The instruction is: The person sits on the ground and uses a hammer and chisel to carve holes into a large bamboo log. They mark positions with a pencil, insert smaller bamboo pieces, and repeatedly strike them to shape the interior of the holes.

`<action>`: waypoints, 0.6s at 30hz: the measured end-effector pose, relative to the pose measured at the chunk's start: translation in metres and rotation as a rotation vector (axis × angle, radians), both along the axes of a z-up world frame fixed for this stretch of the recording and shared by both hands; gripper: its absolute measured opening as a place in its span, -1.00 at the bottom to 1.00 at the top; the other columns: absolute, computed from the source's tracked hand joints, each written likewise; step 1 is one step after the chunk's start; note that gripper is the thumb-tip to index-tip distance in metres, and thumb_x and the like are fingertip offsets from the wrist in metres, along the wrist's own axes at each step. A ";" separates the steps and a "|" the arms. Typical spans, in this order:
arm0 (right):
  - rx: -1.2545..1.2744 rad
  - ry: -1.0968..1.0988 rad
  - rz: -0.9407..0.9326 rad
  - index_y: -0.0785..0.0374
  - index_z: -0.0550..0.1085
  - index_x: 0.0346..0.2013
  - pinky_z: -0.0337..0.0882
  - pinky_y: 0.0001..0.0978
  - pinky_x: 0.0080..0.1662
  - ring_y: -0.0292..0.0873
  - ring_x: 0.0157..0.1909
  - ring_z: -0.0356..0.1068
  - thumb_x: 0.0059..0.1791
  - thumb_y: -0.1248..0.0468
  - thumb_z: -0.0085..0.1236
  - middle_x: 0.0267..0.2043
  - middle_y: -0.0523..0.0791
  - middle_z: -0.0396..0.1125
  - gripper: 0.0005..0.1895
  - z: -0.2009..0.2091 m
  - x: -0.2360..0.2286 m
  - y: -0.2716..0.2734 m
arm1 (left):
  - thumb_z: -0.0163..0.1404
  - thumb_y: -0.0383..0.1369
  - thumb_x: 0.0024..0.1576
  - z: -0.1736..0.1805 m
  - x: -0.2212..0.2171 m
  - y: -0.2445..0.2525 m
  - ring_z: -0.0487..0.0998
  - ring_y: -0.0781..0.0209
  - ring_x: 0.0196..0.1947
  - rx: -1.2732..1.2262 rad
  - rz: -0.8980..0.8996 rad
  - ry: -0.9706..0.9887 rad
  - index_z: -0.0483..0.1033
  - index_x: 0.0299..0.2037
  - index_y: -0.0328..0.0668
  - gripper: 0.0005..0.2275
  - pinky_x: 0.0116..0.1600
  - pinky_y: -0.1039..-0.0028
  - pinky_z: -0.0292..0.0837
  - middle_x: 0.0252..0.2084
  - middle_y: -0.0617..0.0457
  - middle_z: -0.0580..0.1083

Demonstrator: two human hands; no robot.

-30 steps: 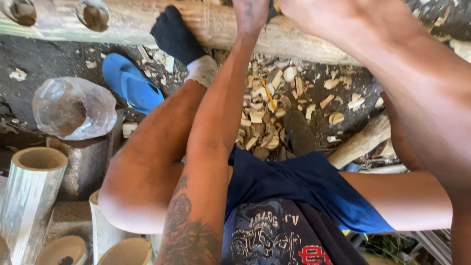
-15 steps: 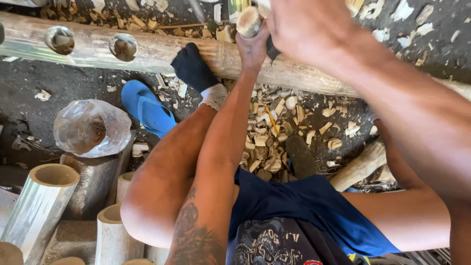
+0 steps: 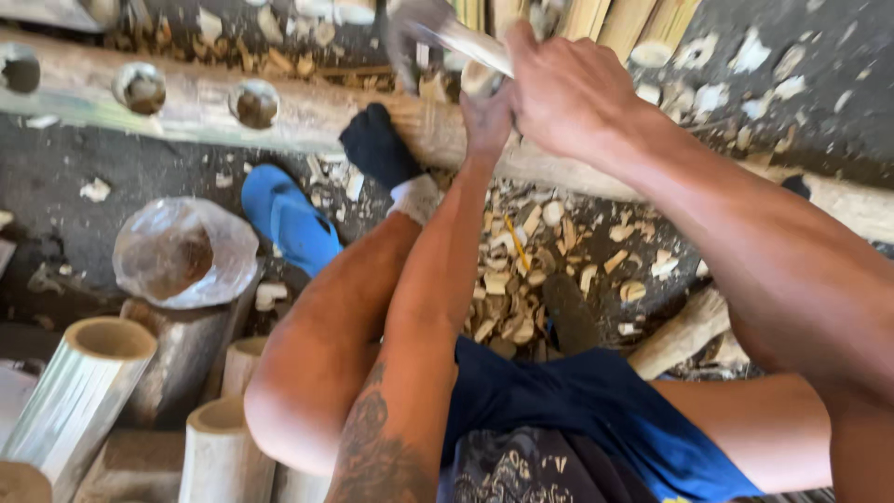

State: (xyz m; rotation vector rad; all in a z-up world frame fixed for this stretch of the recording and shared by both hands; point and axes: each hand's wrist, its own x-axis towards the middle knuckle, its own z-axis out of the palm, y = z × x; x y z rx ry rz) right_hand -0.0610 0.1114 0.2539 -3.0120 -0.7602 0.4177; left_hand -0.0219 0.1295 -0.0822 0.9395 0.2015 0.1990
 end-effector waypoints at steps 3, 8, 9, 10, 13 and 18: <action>0.333 -0.360 0.341 0.48 0.49 -0.28 0.29 -0.35 -0.59 -0.08 -0.64 0.35 0.20 0.42 -0.04 -0.60 0.05 0.32 -0.78 0.012 0.014 -0.012 | 0.19 -0.49 0.12 0.003 -0.008 0.003 0.61 0.19 -0.15 -0.020 0.006 -0.008 0.56 -0.08 -0.40 -0.79 0.00 0.37 0.55 -0.12 -0.01 0.59; 0.232 -0.298 0.176 0.60 0.36 -0.11 0.28 -0.32 -0.56 -0.14 -0.62 0.30 0.08 0.43 -0.04 -0.60 -0.08 0.25 -0.81 -0.028 0.017 -0.034 | 0.19 -0.48 0.12 -0.011 -0.001 -0.002 0.63 0.20 -0.19 0.089 -0.080 0.171 0.58 -0.09 -0.40 -0.81 -0.03 0.40 0.58 -0.19 0.02 0.60; 0.212 -0.283 0.143 0.62 0.34 -0.08 0.27 -0.32 -0.56 -0.16 -0.62 0.29 0.06 0.43 -0.04 -0.59 -0.10 0.23 -0.77 -0.037 0.010 -0.033 | 0.21 -0.50 0.13 -0.019 -0.003 -0.004 0.61 0.19 -0.20 0.092 -0.053 0.145 0.58 -0.10 -0.44 -0.81 -0.04 0.38 0.55 -0.19 0.01 0.59; 0.191 -0.269 0.111 0.64 0.32 -0.05 0.27 -0.31 -0.55 -0.17 -0.61 0.28 0.04 0.43 -0.04 -0.59 -0.13 0.22 -0.72 -0.044 0.002 -0.029 | 0.22 -0.51 0.14 -0.026 -0.006 -0.006 0.58 0.18 -0.20 0.096 -0.025 0.119 0.58 -0.11 -0.47 -0.81 -0.05 0.37 0.53 -0.18 0.00 0.58; -0.113 0.213 -0.190 0.58 0.14 0.17 0.26 -0.24 -0.75 -0.10 -0.74 0.25 0.02 0.52 -0.22 -0.63 -0.02 0.18 -0.59 -0.039 -0.010 -0.011 | 0.22 -0.53 -0.02 -0.035 0.008 -0.016 0.60 0.25 -0.14 -0.332 0.046 -0.179 0.47 -0.01 -0.26 -0.64 -0.01 0.38 0.57 -0.11 0.10 0.55; 0.134 -0.074 -0.034 0.52 0.36 -0.12 0.25 -0.29 -0.66 -0.13 -0.66 0.25 0.14 0.42 -0.13 -0.61 -0.03 0.22 -0.85 0.002 0.000 0.000 | 0.18 -0.55 0.04 -0.036 0.006 -0.005 0.58 0.23 -0.14 -0.018 0.001 0.010 0.51 -0.01 -0.39 -0.70 -0.03 0.42 0.53 -0.11 0.05 0.55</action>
